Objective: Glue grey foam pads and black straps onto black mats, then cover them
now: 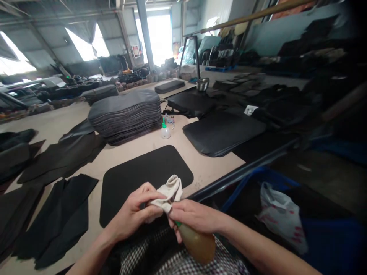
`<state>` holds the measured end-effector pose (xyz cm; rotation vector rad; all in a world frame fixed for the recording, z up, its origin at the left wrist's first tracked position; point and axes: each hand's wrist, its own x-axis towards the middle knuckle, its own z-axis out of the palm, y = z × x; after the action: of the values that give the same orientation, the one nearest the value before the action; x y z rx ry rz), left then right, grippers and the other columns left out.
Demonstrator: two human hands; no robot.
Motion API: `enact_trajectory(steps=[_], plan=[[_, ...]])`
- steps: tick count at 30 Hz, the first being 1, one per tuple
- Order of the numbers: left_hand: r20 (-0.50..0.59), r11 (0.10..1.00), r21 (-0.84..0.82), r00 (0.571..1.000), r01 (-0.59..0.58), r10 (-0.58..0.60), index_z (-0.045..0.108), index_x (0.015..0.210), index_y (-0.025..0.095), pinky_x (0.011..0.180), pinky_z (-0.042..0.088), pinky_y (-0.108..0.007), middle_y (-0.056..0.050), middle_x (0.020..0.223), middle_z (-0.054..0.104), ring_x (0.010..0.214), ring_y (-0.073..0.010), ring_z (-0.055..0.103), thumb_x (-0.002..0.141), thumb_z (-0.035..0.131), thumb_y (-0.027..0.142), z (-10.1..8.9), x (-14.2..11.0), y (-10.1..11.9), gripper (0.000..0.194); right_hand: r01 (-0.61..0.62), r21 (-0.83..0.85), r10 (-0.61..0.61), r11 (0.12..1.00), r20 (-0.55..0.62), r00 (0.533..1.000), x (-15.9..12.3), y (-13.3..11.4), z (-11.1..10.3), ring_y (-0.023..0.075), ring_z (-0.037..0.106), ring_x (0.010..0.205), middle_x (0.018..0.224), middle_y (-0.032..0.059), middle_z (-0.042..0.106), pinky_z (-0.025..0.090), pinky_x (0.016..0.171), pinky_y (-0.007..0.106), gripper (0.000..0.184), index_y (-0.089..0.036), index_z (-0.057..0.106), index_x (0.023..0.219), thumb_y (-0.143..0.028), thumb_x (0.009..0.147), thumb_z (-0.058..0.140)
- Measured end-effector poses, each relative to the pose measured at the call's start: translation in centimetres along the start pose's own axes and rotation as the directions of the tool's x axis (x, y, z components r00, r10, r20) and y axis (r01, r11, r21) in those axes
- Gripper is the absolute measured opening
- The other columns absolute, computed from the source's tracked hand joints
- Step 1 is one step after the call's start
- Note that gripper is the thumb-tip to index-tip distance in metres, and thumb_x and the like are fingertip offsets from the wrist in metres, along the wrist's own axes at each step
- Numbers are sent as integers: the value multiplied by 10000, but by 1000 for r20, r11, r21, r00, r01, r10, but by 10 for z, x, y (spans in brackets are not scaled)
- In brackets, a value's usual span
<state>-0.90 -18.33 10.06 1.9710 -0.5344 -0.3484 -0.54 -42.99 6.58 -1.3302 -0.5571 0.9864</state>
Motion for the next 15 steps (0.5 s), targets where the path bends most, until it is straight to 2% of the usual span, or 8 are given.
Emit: enact_trajectory(steps=[4,5,7,9,10,12,14,15], plan=[[-125,999,18,992,38,-36,801,963,262,847,471,-314,-55,991,567,943,-186,560,935,677,441,5,21,0,220,9,-3,-9,1000,4,1000,-17,2,-8,146,620,593,663,6,622,489,655,241,493,-173,577,891,-639,1039,510],[-167,999,9,985,42,-40,801,934,255,887,482,-329,-72,1062,589,1010,-208,570,919,691,454,5,27,0,228,12,14,-12,1000,-21,1000,-23,5,-11,150,628,603,679,12,635,492,657,242,483,-172,580,896,-629,1040,520],[-244,999,-4,969,48,-47,801,893,245,1031,469,-390,-103,1348,574,1247,-279,530,890,713,476,4,40,-2,247,45,74,-38,996,-97,995,-36,12,-18,158,645,640,718,33,658,496,671,244,479,-165,582,902,-621,1042,534],[-275,998,-21,960,55,-59,800,862,233,1168,389,-456,-73,1618,413,1440,-339,401,876,716,493,2,54,-2,273,115,143,-87,983,-189,978,-50,24,-25,164,651,668,750,57,671,493,679,247,490,-154,581,903,-619,1048,535],[-266,997,-45,961,67,-77,800,867,227,1195,363,-470,-61,1664,371,1469,-349,379,883,701,502,1,62,-2,292,160,179,-115,971,-241,964,-58,30,-28,166,650,673,759,64,671,487,677,248,491,-149,581,908,-614,1054,530],[-219,986,-118,966,117,-140,805,948,215,1151,409,-451,-102,1579,506,1379,-337,492,913,654,523,2,80,1,345,248,233,-159,940,-342,926,-73,44,-34,167,642,657,758,63,655,476,665,254,483,-140,583,907,-593,1064,527],[-198,967,-181,957,179,-214,789,1098,209,980,495,-370,-113,1295,712,1124,-277,633,930,628,544,7,101,4,408,311,278,-173,909,-427,887,-86,57,-39,164,631,640,754,50,630,473,657,261,464,-136,585,895,-565,1066,540],[-207,959,-202,949,197,-239,761,1191,217,875,501,-324,-87,1139,754,982,-235,650,934,622,554,10,113,7,446,334,301,-171,893,-460,871,-92,63,-40,162,626,638,757,45,620,474,657,264,458,-135,585,890,-555,1067,543]])
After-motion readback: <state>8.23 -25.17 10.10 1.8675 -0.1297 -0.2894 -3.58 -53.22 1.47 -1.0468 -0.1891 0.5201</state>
